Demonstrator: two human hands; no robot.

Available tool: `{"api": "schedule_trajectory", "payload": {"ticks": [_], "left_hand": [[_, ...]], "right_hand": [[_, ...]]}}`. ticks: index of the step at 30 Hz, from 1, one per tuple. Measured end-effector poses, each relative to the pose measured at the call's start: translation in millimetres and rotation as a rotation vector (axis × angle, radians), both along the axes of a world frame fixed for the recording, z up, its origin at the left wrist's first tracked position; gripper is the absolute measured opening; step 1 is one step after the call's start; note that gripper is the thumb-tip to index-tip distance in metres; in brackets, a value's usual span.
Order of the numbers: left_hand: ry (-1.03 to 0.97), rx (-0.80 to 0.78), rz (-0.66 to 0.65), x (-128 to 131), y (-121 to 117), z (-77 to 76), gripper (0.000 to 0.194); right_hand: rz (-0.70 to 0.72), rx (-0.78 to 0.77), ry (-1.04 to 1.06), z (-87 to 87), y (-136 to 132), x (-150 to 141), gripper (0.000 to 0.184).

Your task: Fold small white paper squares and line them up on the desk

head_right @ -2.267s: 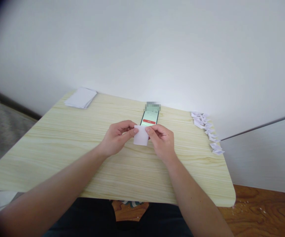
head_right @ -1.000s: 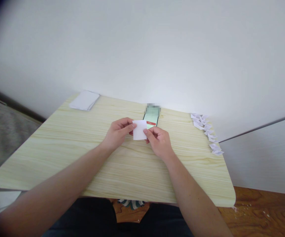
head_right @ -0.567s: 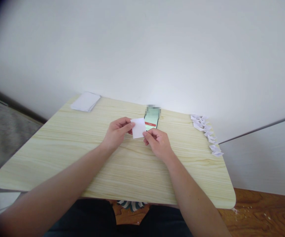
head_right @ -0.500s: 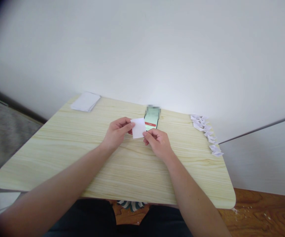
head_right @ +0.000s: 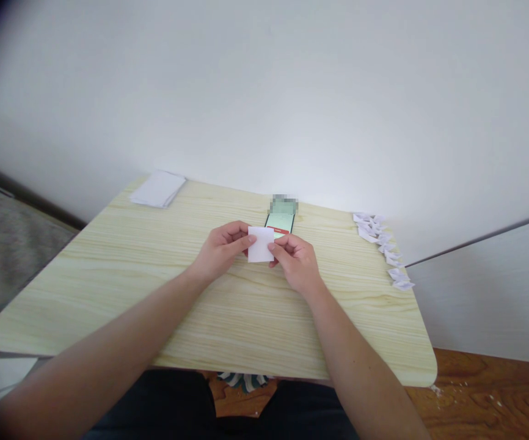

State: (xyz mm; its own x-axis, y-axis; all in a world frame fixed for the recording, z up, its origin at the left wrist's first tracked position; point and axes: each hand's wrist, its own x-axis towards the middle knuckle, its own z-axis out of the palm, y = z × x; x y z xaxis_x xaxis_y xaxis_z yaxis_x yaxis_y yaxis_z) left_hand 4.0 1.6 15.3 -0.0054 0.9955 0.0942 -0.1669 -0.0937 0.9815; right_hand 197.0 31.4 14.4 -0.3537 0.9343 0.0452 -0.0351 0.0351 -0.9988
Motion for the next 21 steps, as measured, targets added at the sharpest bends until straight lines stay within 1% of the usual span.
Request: {"api": "schedule_trajectory", "payload": {"ticks": [2,4,8,12,15,17,21], "left_hand": [[-0.014,-0.012,-0.050,1.2,-0.9,0.0,0.025],[-0.015,-0.020,-0.080,2.1,-1.9,0.5,0.023],[-0.042,-0.032,-0.081,3.3,-4.1,6.0,0.019],[-0.052,-0.027,-0.049,4.8,-6.0,14.7,0.017],[-0.075,-0.009,-0.035,5.2,-6.8,17.9,0.010],[-0.105,-0.019,-0.028,4.7,-6.7,17.5,0.010],[-0.129,-0.054,-0.042,3.0,-5.8,13.1,0.016]], "right_hand": [[-0.005,-0.013,0.014,-1.1,1.0,-0.3,0.025],[-0.003,-0.035,0.047,-1.8,1.5,-0.6,0.025],[0.024,-0.070,0.106,-1.2,0.9,-0.4,0.029],[0.033,-0.084,0.145,0.1,0.6,0.7,0.020],[0.040,-0.107,0.173,0.0,1.0,1.6,0.014],[0.047,-0.125,0.193,-0.8,1.4,2.4,0.011],[0.060,-0.146,0.229,-2.4,1.5,3.7,0.008]]}}
